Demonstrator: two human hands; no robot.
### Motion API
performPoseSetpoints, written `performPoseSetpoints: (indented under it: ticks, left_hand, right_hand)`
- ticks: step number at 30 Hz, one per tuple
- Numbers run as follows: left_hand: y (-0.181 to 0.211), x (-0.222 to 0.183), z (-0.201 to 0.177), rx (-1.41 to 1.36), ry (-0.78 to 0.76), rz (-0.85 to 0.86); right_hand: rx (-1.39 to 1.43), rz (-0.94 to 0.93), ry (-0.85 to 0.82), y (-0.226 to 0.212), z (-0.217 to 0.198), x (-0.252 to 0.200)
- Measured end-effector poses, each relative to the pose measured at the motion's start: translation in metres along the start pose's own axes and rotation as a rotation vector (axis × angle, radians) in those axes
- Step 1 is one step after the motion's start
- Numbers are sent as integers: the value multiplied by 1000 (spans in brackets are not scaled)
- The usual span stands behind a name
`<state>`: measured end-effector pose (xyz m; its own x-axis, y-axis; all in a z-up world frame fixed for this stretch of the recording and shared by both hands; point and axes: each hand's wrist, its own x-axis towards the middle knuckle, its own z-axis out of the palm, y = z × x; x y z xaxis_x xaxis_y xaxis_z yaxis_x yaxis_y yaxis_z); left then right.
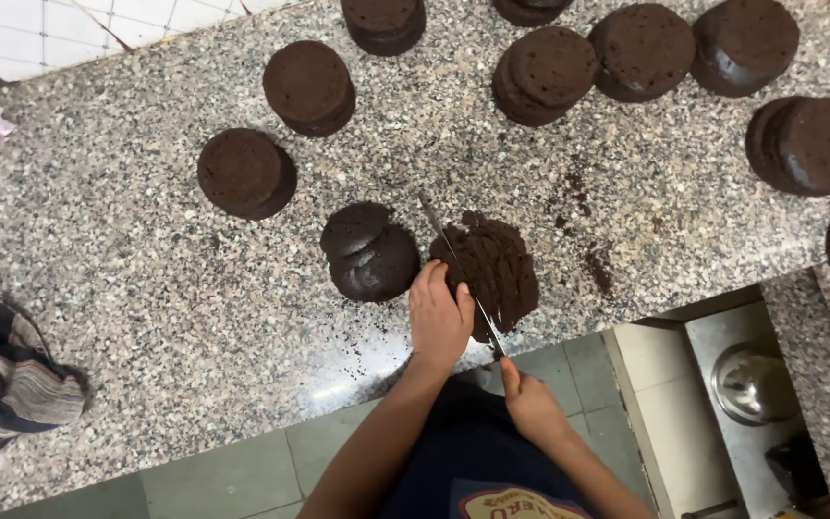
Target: Cutting several rounds of chocolate cake into smaller pieces using a knife.
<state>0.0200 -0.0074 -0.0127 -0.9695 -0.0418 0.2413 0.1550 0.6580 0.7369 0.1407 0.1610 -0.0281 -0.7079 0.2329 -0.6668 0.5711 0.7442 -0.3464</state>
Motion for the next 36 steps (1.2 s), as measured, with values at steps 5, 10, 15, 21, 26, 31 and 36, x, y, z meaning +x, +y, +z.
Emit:
performPoseSetpoints:
  ticks: [5,10,15,21,26,31,36]
  left_hand:
    - [3,1,-5,-25,-22,-7]
    - [7,6,-13,-97,-19,-29]
    - [3,0,-14,-216,21,-17]
    - [2,-3,-13,-217,39,-52]
    - [1,-4,-10,-216,58,-47]
    - [1,-4,-11,-198,68,-40]
    - [0,-3,-10,-178,63,-20]
  right_hand:
    - [199,-15,7,-31,-19,0]
    - [515,111,-160,-57,-46,-33]
    - [677,-29,-73,-45,-42,-41]
    - [566,-77,-92,-41,-33,-42]
    - [491,-64,-13,-44,-29,-42]
    - [367,-126,80,-37,-19,-37]
    - [239,-81,104,-29,-9,-28]
